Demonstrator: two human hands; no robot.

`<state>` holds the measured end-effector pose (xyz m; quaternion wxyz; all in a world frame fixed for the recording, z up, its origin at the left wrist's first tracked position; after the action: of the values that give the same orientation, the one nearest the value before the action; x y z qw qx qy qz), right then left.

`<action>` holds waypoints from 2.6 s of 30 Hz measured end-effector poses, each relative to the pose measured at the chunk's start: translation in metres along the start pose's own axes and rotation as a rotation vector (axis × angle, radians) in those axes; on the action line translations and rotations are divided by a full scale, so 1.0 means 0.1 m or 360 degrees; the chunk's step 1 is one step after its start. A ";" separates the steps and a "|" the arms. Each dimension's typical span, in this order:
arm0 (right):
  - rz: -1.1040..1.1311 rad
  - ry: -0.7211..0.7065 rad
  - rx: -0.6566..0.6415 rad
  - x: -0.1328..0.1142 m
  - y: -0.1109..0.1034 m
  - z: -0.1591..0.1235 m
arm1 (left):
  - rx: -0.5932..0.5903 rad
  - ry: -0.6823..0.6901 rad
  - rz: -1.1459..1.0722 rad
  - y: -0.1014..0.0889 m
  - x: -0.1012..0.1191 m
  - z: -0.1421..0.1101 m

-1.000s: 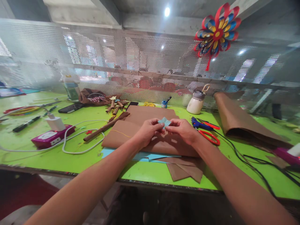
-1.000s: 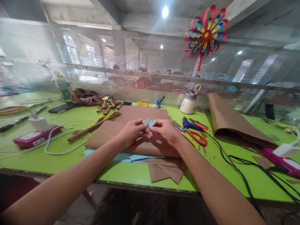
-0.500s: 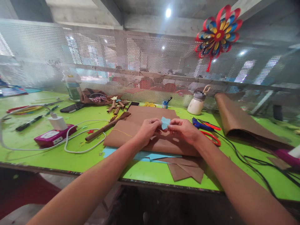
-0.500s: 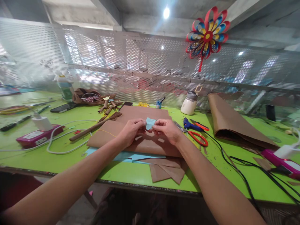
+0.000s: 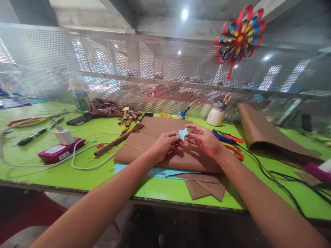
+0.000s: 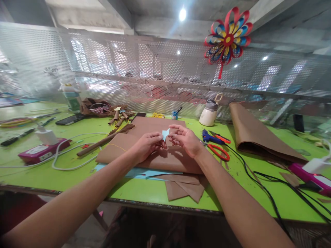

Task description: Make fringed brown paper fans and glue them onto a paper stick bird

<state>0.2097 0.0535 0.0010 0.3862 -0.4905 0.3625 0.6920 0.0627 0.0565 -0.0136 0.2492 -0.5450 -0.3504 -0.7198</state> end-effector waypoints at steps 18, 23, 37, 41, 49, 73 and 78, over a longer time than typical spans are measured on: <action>-0.0452 -0.0090 -0.0184 -0.12 0.09 -0.05 | -0.0209 -0.0143 -0.0194 0.01 -0.06 -0.02; -0.0562 0.0045 -0.0276 -0.09 0.08 -0.06 | -0.0112 -0.0074 -0.0221 0.00 0.03 -0.01; -0.0373 0.0104 -0.0130 -0.03 -0.03 -0.02 | 0.0132 0.0061 0.0011 -0.06 0.02 0.02; -0.0204 0.0159 -0.0089 0.00 -0.03 -0.01 | 0.0156 0.0072 0.0051 -0.04 0.05 0.01; 0.0004 0.0221 -0.0064 0.05 0.02 -0.01 | 0.0206 -0.0003 -0.0005 0.02 0.09 -0.05; -0.0216 0.0042 0.0092 -0.04 0.03 -0.02 | 0.0019 -0.0111 -0.0104 -0.02 0.03 0.00; -0.0236 0.0026 0.0025 -0.03 0.06 -0.02 | -0.0072 -0.0103 -0.0003 0.00 0.01 0.00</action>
<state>0.2062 0.0488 0.0038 0.4374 -0.5185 0.3338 0.6545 0.0620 0.0564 -0.0126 0.2246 -0.5731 -0.3424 -0.7098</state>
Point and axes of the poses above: each hand's wrist, its own z-axis towards the middle knuckle, its own y-axis out of the palm, x = y × z, the point moved 4 cm from there along z, towards the middle knuckle, and after that the axes turned 7 degrees about -x, right-handed, at the moved point
